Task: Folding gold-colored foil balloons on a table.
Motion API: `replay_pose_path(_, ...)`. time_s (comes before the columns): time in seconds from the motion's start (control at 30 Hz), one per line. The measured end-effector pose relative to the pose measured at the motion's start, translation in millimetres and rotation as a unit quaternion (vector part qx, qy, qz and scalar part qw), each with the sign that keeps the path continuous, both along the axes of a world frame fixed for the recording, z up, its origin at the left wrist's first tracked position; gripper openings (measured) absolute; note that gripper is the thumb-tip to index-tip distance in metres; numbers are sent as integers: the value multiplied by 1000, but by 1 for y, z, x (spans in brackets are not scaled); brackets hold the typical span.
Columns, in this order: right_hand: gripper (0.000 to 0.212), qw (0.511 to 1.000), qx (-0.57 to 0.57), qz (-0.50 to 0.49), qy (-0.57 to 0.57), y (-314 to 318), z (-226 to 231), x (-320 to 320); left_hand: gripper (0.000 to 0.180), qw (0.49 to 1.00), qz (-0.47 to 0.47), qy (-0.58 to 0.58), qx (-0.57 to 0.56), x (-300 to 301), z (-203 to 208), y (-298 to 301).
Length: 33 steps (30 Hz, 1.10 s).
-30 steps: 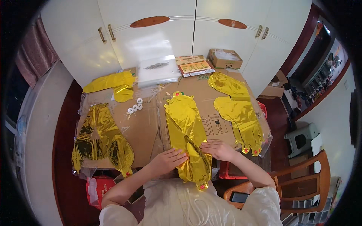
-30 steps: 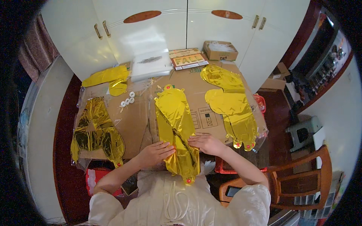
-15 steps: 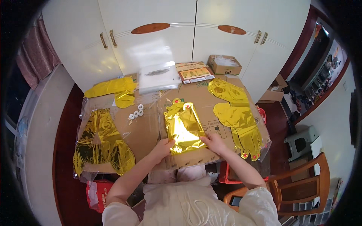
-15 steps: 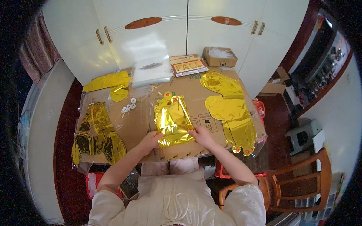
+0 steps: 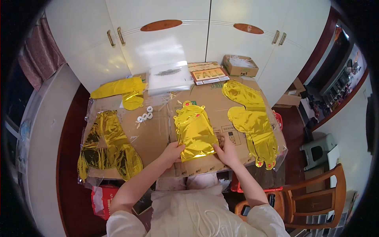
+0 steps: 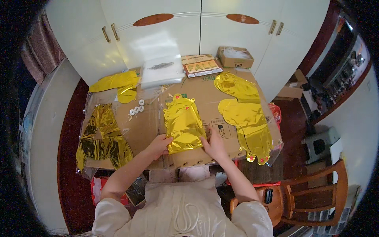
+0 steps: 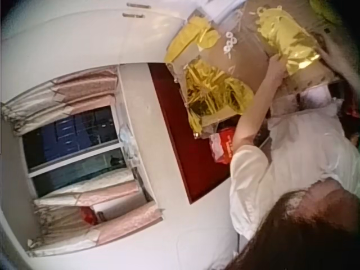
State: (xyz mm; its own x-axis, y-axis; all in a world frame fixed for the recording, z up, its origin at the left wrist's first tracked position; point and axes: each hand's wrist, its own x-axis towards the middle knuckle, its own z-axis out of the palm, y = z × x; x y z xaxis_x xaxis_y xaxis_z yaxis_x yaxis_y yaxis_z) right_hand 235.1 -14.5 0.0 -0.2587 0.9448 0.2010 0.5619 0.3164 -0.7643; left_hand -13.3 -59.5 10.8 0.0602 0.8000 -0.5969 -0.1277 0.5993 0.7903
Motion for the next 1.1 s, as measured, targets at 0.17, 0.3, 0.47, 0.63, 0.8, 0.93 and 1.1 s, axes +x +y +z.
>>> replay_pose_path(0.17,45,989,109,-42,-88,-10,-12,-2,25,1000,9,22,16,3,-2,1)
replay_pose_path(0.3,43,989,75,-47,-120,-18,-5,-7,21,996,35,72,30,9,5,-1)
replay_pose_path(0.47,37,979,126,-69,-143,-17,-11,-10,34,991,75,94,64,8,-1,-5)
replay_pose_path(0.63,34,973,151,-72,-161,-19,-7,-14,58,946,59,257,190,2,1,-29)
replay_pose_path(0.8,29,963,172,-69,-196,-22,-2,-15,57,917,21,347,197,11,19,-45)
replay_pose_path(0.93,25,954,201,-65,-214,-21,-4,-16,55,902,-5,386,195,10,5,-44)
replay_pose_path(1.1,21,949,207,-68,-228,-20,-8,-15,52,868,-34,455,196,14,9,-45)
